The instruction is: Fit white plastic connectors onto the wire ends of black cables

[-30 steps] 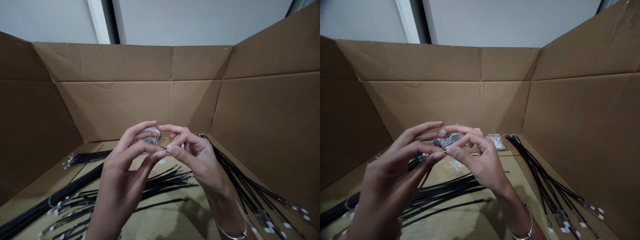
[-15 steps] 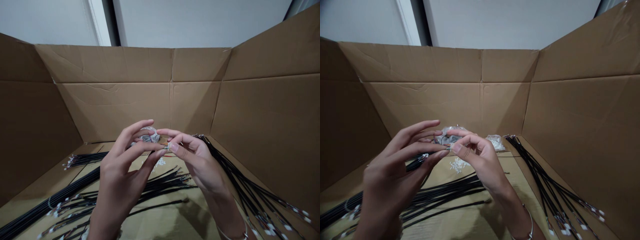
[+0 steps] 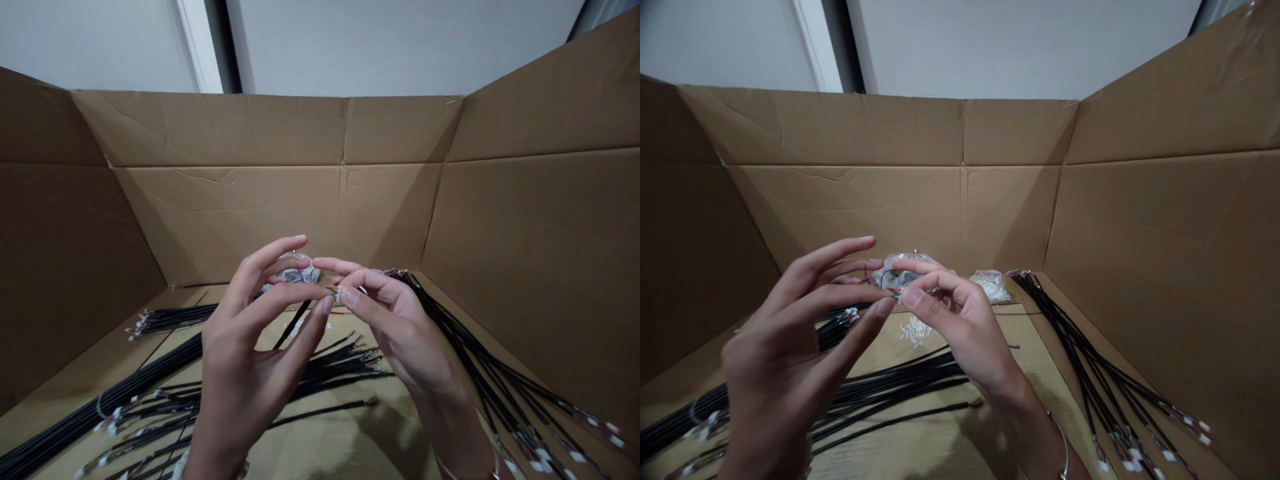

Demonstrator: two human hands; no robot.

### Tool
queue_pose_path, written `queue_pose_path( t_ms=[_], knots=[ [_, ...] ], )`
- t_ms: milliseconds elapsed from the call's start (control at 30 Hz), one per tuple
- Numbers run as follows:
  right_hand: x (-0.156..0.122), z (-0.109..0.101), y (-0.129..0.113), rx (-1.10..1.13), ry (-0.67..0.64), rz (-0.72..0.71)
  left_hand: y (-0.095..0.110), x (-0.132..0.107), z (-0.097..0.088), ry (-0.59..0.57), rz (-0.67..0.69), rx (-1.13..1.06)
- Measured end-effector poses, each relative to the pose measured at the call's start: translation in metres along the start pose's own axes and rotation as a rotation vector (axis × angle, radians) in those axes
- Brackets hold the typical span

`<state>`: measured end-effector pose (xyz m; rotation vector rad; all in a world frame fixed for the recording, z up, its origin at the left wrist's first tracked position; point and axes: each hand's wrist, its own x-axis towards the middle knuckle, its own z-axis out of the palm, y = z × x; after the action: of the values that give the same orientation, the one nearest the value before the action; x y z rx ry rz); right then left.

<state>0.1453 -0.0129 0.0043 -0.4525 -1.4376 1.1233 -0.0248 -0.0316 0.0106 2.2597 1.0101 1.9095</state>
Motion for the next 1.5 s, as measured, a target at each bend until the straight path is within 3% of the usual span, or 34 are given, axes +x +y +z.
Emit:
queue_pose_path(
  t_ms=[100, 333, 567, 767, 867, 1167, 1500],
  knots=[
    [-0.002, 0.0, 0.0, -0.094, 0.029, -0.057, 0.002, 0.001, -0.001, -0.028, -0.097, -0.113],
    [-0.013, -0.002, -0.005, -0.627, 0.109, -0.413, 0.01, 0.004, -0.007, -0.097, -0.354, -0.311],
    [-0.013, -0.002, -0.001, -0.9, 0.211, -0.614, 0.002, 0.004, -0.01, -0.129, -0.431, -0.366],
    [-0.011, -0.005, 0.009, -1.017, 0.302, -0.754, 0.009, 0.002, -0.002, -0.046, -0.447, -0.372],
    [-0.008, -0.007, 0.012, -0.957, 0.274, -0.73, 0.011, 0.001, 0.001, -0.046, -0.459, -0.366],
    [0.0, -0.002, 0.011, -0.537, 0.158, -0.408, 0.013, 0.0, 0.005, 0.029, -0.424, -0.355],
    [0.007, -0.008, 0.014, -0.248, 0.005, -0.25, 0.014, 0.0, 0.0, -0.032, -0.361, -0.313]
  ],
)
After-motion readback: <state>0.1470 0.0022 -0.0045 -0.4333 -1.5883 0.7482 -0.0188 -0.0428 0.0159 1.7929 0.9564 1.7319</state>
